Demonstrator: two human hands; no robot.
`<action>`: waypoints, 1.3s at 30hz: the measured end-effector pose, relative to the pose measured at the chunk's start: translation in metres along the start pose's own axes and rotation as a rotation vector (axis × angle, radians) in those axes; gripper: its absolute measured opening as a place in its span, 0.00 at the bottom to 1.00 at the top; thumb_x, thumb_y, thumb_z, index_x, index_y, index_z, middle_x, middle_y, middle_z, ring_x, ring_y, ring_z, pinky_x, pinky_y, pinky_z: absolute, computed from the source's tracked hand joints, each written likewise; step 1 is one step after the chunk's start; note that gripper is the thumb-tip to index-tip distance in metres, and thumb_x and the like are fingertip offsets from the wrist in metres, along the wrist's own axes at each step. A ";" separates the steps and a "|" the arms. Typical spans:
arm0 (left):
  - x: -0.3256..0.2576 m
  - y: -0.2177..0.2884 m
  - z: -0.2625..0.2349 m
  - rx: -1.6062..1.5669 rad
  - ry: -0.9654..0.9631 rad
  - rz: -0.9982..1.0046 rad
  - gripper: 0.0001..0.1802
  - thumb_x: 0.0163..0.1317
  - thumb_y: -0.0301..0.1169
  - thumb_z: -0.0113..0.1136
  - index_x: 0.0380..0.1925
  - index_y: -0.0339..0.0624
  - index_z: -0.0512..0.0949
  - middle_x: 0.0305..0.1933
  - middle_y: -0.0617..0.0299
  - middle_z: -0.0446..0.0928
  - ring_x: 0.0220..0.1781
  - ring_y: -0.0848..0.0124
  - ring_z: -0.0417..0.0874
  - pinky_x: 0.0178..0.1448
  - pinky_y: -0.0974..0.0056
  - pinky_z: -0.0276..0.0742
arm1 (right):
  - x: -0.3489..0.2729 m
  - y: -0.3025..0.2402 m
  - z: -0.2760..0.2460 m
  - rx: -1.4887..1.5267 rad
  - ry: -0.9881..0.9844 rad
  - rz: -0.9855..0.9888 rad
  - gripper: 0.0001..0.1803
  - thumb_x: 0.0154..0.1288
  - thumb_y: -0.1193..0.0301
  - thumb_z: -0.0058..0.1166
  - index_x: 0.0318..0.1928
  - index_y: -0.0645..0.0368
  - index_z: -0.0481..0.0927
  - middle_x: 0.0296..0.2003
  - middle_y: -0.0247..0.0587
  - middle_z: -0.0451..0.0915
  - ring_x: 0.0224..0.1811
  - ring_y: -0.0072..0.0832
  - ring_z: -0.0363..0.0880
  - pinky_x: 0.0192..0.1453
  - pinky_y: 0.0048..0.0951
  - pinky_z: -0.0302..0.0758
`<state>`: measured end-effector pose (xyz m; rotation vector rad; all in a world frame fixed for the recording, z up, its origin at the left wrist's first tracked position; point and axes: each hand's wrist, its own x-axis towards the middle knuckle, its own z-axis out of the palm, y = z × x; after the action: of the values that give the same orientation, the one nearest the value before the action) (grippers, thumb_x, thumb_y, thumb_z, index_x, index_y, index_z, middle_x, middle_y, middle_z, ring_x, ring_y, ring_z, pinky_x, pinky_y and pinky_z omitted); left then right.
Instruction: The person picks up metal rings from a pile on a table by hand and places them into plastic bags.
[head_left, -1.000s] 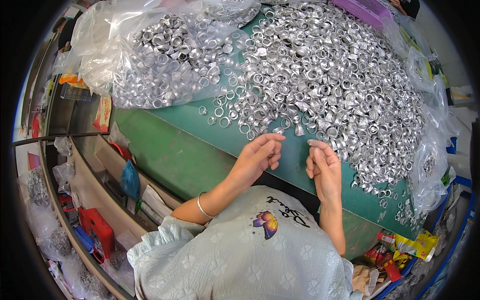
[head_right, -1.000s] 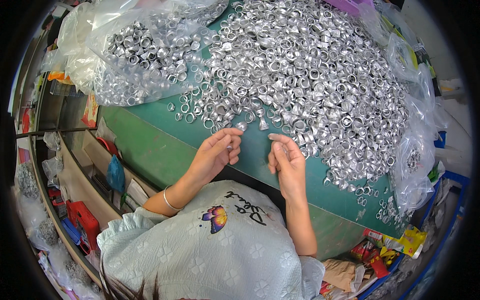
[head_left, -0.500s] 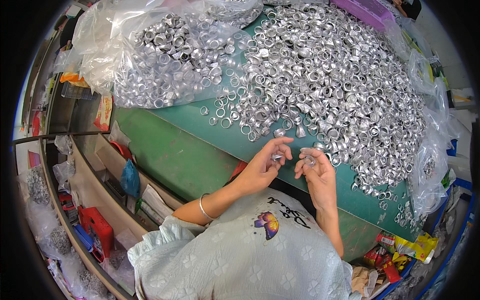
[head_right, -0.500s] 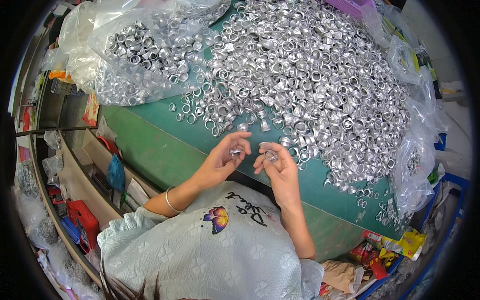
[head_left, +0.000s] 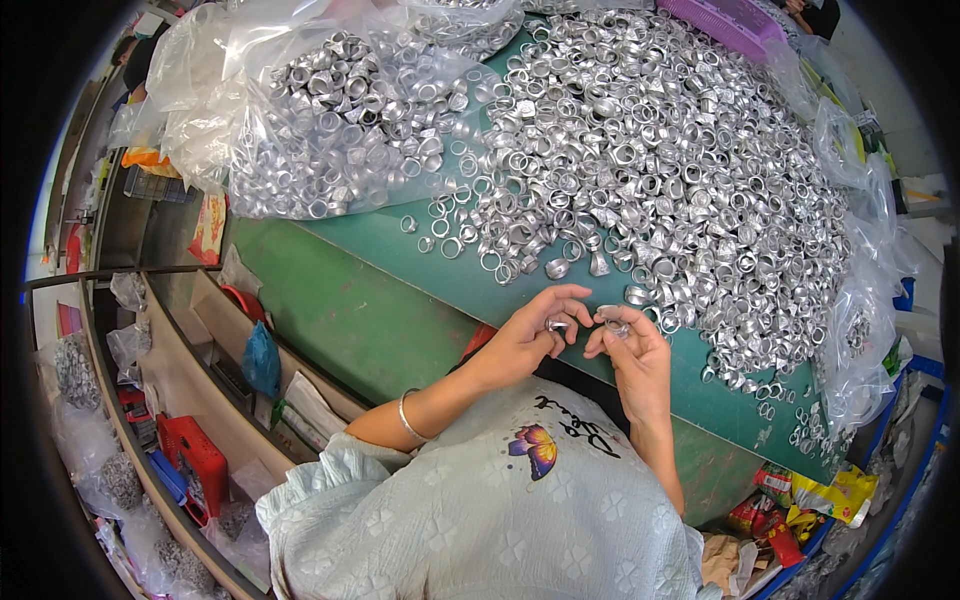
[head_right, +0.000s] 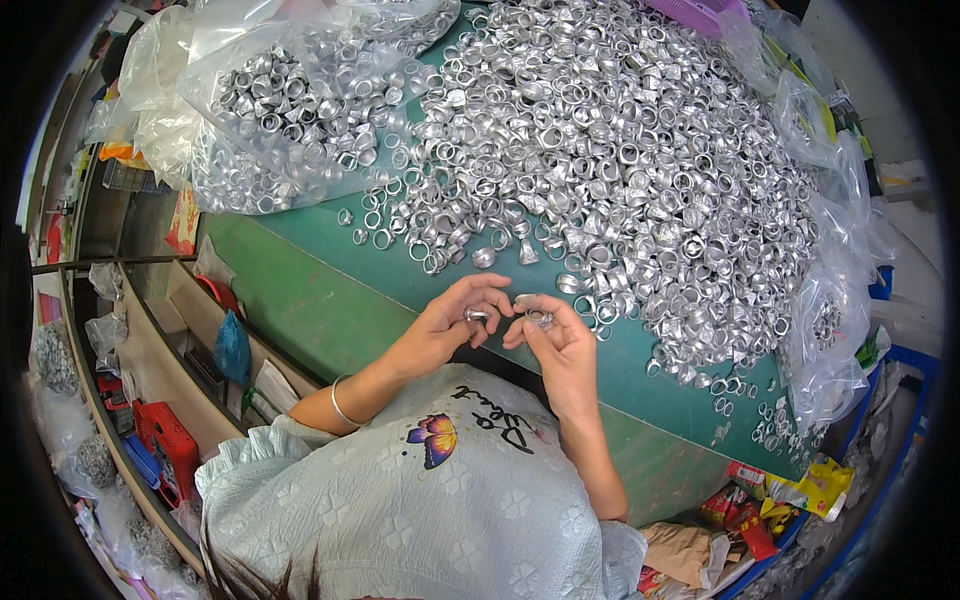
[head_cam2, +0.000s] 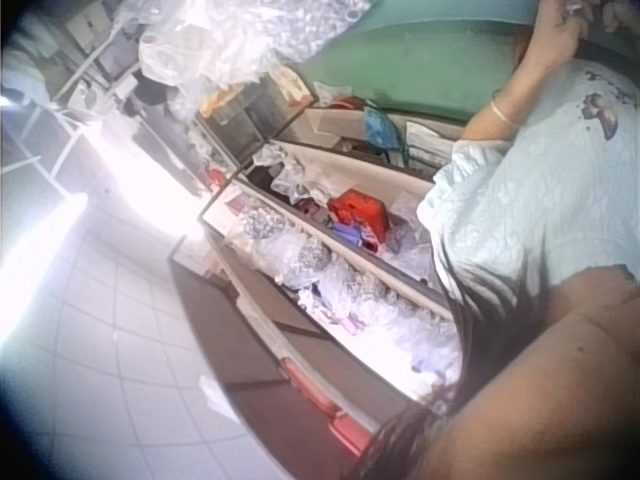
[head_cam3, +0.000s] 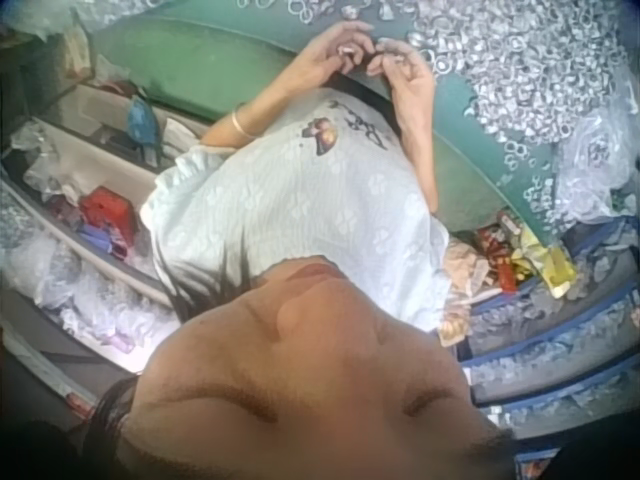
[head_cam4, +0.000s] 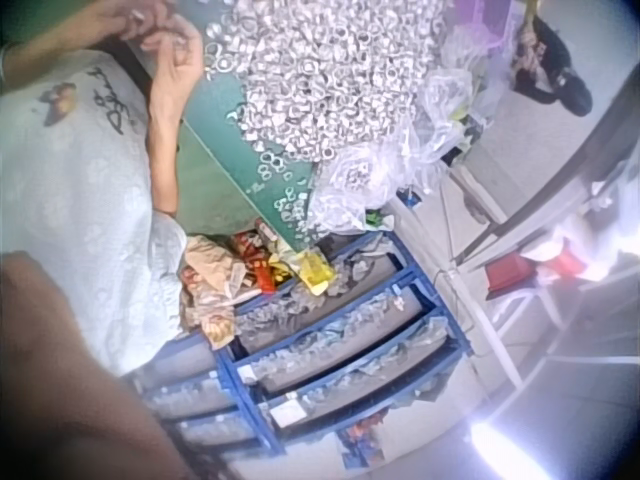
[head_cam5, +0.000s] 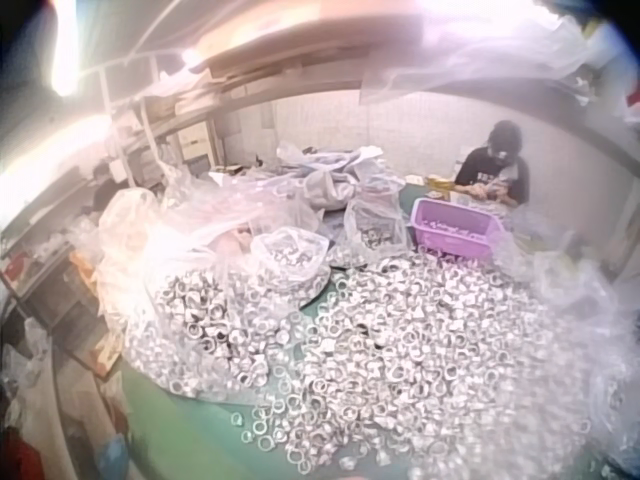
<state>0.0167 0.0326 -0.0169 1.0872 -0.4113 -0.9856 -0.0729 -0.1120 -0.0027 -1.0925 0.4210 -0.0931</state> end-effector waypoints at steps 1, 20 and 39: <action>0.000 0.000 0.000 0.007 0.005 -0.007 0.34 0.45 0.11 0.31 0.57 0.41 0.58 0.44 0.60 0.66 0.36 0.77 0.65 0.37 0.74 0.66 | 0.000 0.000 0.000 0.002 0.004 -0.006 0.12 0.61 0.82 0.44 0.46 0.69 0.70 0.37 0.40 0.74 0.32 0.23 0.75 0.40 0.24 0.73; -0.003 0.008 0.010 0.471 0.094 0.132 0.31 0.50 0.09 0.31 0.57 0.36 0.56 0.46 0.54 0.70 0.37 0.71 0.70 0.48 0.68 0.67 | -0.003 -0.005 -0.001 -0.075 0.006 0.061 0.11 0.59 0.81 0.48 0.43 0.72 0.73 0.35 0.47 0.77 0.27 0.28 0.79 0.30 0.23 0.77; 0.017 0.017 -0.005 1.129 0.452 0.372 0.16 0.48 0.21 0.59 0.40 0.37 0.71 0.33 0.55 0.65 0.33 0.63 0.69 0.36 0.63 0.67 | 0.016 0.001 -0.007 0.304 0.100 0.073 0.10 0.65 0.67 0.46 0.33 0.63 0.72 0.23 0.32 0.69 0.21 0.18 0.67 0.21 0.16 0.63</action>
<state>0.0370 0.0226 -0.0070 2.0862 -0.7902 -0.0782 -0.0609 -0.1222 -0.0109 -0.7742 0.5180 -0.1427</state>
